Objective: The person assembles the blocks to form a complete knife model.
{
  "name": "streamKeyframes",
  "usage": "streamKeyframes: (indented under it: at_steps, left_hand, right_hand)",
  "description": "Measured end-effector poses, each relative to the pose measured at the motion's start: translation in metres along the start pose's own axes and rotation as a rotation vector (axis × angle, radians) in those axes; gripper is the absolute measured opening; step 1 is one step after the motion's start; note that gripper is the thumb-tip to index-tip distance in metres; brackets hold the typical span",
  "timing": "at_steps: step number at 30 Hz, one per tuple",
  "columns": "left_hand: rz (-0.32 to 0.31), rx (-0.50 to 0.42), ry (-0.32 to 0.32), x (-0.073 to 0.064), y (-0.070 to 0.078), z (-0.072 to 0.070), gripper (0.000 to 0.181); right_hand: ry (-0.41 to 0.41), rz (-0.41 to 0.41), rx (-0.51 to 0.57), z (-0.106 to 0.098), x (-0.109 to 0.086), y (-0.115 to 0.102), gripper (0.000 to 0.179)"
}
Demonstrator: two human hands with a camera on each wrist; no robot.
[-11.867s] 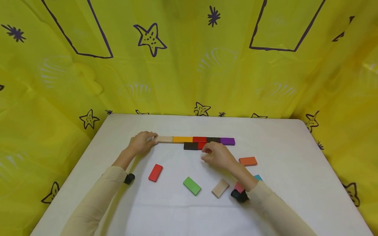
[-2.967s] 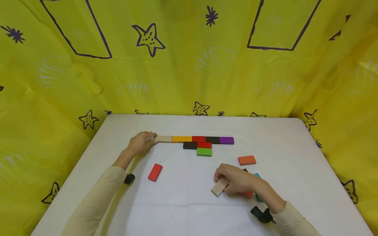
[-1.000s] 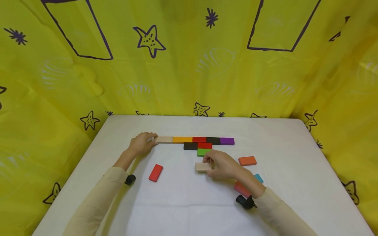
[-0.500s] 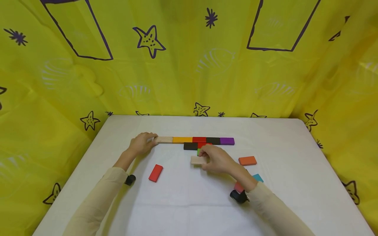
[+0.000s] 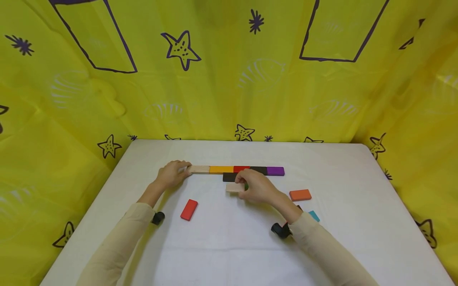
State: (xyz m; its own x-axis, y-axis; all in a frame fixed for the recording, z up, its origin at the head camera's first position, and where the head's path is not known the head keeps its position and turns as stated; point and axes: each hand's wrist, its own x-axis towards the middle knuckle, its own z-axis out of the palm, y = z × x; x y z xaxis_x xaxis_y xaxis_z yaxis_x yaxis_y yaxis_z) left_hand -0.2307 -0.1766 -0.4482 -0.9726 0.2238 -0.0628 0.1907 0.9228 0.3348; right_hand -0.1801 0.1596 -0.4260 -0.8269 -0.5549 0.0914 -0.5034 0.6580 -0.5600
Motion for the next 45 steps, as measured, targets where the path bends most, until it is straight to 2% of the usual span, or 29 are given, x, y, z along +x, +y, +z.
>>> streamKeyframes:
  at_steps: [23, 33, 45]
  left_hand:
    - [0.006, -0.008, 0.016, 0.000, -0.002, 0.001, 0.037]
    - [0.003, -0.009, 0.010, 0.000, -0.001, 0.001, 0.037]
    - [-0.005, -0.008, 0.008, 0.000, -0.002, 0.002, 0.038]
  right_hand:
    - [-0.009, 0.007, -0.014, 0.013, 0.025, 0.005, 0.026]
    - [-0.026, 0.033, -0.024, 0.019, 0.026, 0.007, 0.026]
    - [-0.018, 0.029, -0.042, 0.021, 0.025, 0.007, 0.021]
